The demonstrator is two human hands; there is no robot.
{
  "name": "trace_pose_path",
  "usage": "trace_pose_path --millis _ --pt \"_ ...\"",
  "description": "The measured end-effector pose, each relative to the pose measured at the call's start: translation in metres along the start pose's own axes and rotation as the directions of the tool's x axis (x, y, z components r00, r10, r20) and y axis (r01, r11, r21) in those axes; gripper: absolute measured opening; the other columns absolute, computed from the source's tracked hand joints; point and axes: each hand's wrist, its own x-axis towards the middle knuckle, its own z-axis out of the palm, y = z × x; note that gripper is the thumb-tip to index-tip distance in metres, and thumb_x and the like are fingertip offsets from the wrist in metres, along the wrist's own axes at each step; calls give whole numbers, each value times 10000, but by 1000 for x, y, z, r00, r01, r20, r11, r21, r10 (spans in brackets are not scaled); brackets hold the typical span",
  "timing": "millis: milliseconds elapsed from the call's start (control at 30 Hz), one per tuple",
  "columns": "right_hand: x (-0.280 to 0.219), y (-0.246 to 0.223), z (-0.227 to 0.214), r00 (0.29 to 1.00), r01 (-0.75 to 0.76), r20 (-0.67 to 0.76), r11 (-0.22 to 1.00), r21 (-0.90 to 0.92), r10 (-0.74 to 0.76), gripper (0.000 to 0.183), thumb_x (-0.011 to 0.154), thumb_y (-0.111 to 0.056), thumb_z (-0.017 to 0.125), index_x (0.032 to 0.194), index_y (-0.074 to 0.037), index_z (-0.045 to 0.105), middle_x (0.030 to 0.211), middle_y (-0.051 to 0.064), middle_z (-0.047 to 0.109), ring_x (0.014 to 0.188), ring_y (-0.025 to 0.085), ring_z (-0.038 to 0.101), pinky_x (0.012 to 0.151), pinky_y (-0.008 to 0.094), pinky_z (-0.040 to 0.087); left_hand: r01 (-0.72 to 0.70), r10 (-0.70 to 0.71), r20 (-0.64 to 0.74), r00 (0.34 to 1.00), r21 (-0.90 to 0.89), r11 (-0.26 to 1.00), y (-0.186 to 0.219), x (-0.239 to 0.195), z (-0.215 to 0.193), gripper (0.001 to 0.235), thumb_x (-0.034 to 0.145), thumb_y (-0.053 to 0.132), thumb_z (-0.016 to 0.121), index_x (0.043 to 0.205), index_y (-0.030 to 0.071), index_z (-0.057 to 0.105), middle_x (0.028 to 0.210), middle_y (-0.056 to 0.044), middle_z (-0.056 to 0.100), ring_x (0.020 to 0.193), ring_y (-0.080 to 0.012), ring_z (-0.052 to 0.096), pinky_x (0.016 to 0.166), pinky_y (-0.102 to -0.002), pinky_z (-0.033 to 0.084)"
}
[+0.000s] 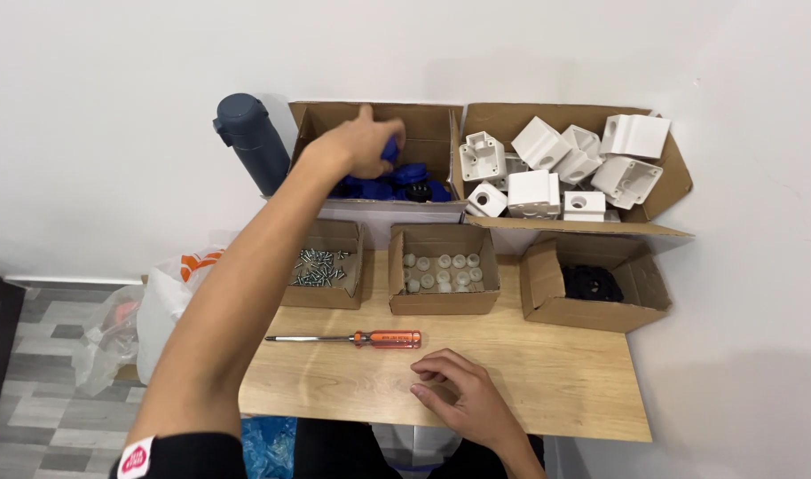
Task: Assembling or repairing an electrical socket using a screwdriver and small hardware parts.
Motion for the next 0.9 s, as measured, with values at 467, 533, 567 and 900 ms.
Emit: trace_pose_path --millis 467,533,567,900 --pt "4 -2 -5 987 109 -124 994 12 -107 205 985 -108 788 1179 -40 796 1128 104 780 990 199 759 877 291 654 -678 375 -718 586 -181 712 18 -224 122 518 945 240 715 1433 139 576 1363 -181 580 1223 -351 680 1055 -486 654" --pt "7 0 -16 981 127 -147 992 -16 -128 217 978 -104 789 1186 -40 798 1148 116 796 1012 219 774 893 307 679 -689 388 -706 593 -195 698 22 -232 164 571 906 243 739 1449 154 585 1382 -186 585 1171 -354 703 1017 -468 716" --pt "8 -1 -25 980 122 -150 990 -66 -131 221 984 -124 780 1191 -47 790 1143 109 796 975 200 769 875 283 690 -689 380 -697 608 -225 689 24 -237 182 586 878 216 777 1432 141 604 1391 -192 591 1218 -363 687 1052 -477 683" --pt "97 -82 -147 921 85 -263 806 -586 -288 289 1036 -234 752 1262 -54 748 1177 115 782 1078 229 726 991 376 575 -675 319 -691 648 -327 661 47 -247 270 513 842 143 750 1349 105 680 1401 -150 642 1190 -349 668 1005 -501 544"
